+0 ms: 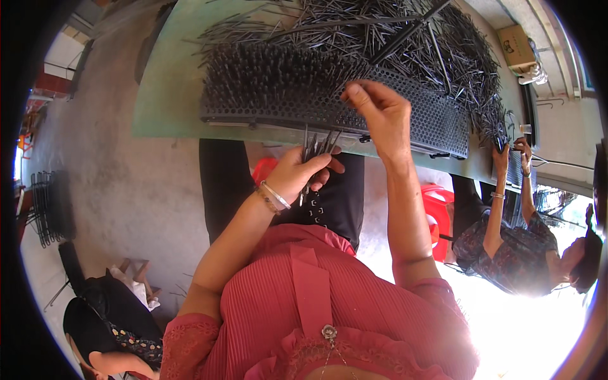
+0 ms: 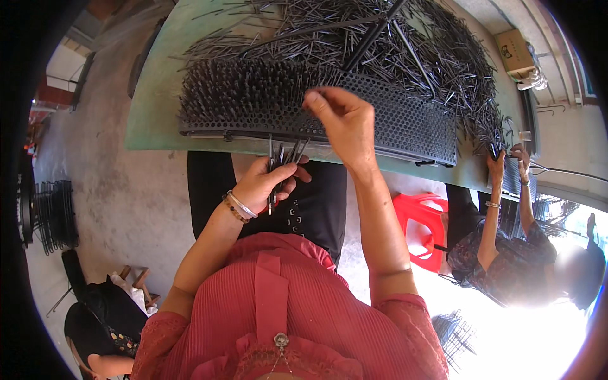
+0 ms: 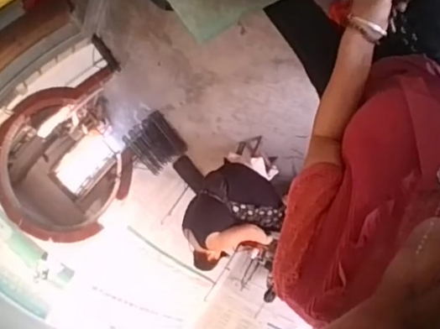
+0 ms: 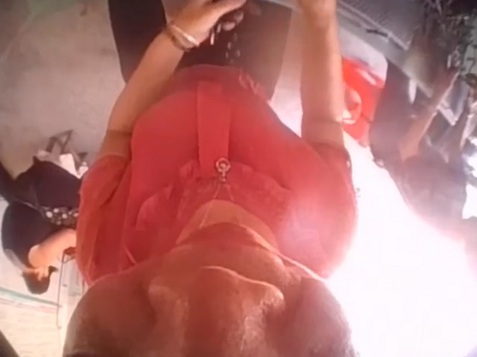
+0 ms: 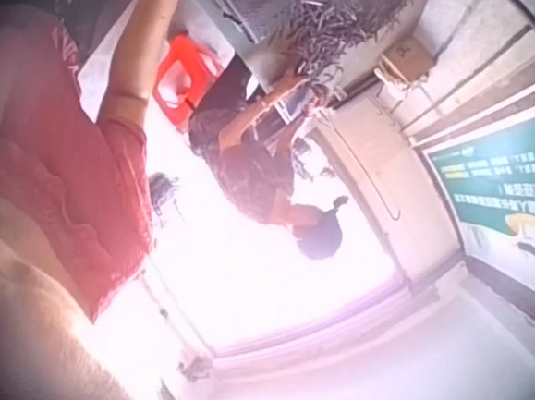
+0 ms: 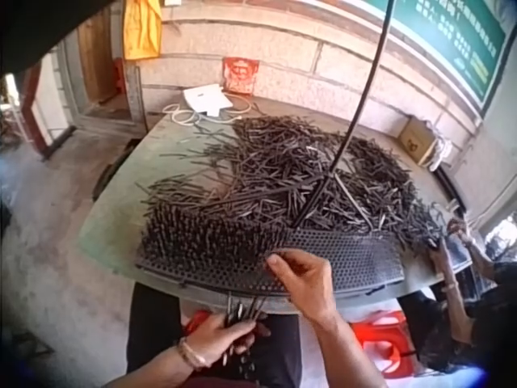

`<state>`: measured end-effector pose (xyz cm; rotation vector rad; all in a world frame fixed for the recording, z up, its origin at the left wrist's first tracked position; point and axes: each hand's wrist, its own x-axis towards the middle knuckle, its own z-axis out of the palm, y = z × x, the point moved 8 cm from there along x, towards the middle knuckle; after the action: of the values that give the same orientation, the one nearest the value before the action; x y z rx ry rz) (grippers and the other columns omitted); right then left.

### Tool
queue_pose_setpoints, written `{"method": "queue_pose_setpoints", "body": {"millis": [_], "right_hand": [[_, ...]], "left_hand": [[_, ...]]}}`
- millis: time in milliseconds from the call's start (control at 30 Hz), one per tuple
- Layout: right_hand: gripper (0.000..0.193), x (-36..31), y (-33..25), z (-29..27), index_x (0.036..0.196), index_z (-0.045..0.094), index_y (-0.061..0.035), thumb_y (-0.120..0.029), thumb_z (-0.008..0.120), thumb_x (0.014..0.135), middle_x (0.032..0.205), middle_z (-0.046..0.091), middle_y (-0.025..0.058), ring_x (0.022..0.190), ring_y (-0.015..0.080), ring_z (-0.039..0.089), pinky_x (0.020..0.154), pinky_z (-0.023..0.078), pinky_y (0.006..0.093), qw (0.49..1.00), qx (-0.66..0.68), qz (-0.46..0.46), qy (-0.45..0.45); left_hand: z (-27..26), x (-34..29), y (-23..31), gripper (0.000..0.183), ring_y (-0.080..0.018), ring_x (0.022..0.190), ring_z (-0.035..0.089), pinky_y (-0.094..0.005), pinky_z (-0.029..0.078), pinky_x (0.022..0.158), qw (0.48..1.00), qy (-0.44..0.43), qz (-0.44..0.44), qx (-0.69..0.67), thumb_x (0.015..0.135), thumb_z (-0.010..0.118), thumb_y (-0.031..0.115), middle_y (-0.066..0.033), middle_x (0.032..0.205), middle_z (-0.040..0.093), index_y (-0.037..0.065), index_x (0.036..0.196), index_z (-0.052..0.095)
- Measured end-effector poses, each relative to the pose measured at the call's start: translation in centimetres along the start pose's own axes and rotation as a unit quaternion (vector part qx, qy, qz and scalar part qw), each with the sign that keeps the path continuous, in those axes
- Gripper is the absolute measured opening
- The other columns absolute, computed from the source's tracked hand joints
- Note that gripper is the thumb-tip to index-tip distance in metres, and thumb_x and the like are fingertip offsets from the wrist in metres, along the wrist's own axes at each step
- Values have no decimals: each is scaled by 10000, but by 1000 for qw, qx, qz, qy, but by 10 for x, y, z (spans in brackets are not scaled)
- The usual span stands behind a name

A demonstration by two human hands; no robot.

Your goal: Sorting thin black metal rods and inserting them into a specialized grid holder.

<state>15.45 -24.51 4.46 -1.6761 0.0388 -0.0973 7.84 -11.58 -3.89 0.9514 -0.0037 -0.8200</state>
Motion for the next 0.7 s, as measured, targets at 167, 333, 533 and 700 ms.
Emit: {"method": "queue_pose_setpoints", "body": {"millis": [167, 333, 533, 700], "right_hand": [[202, 16, -8, -6, 1008, 657, -7, -79, 682, 820, 810, 664, 46, 736, 71, 585, 688, 470, 216, 980, -53, -151, 119], [213, 14, -3, -1, 1000, 663, -26, -72, 696, 795, 811, 669, 72, 732, 107, 611, 687, 484, 247, 971, -136, -153, 119], [200, -3, -21, 27, 933, 684, -76, -116, 707, 738, 910, 597, 49, 799, 230, 552, 714, 413, 343, 871, -338, -351, 66], [168, -5, -25, 24, 928, 685, -82, -123, 680, 765, 943, 598, 38, 809, 224, 541, 715, 399, 346, 845, -405, -338, 92]], "left_hand": [[1, 11, 3, 266, -93, 679, 518, -228, 423, 559, 996, 36, -9, -79, 907, 542, 153, -100, 920, 635, -4, 1122, 559], [-11, 8, -4, 252, -148, 778, 595, -278, 496, 670, 995, 49, -21, -89, 909, 539, 157, -118, 939, 635, -7, 1099, 561], [-12, 4, -9, 275, -237, 886, 632, -371, 538, 770, 989, 49, -42, -136, 926, 512, 172, -159, 996, 625, -6, 1135, 527], [-12, 0, -7, 289, -248, 898, 633, -385, 545, 758, 988, 60, -50, -129, 938, 497, 192, -171, 1023, 620, 15, 1167, 511]]}}
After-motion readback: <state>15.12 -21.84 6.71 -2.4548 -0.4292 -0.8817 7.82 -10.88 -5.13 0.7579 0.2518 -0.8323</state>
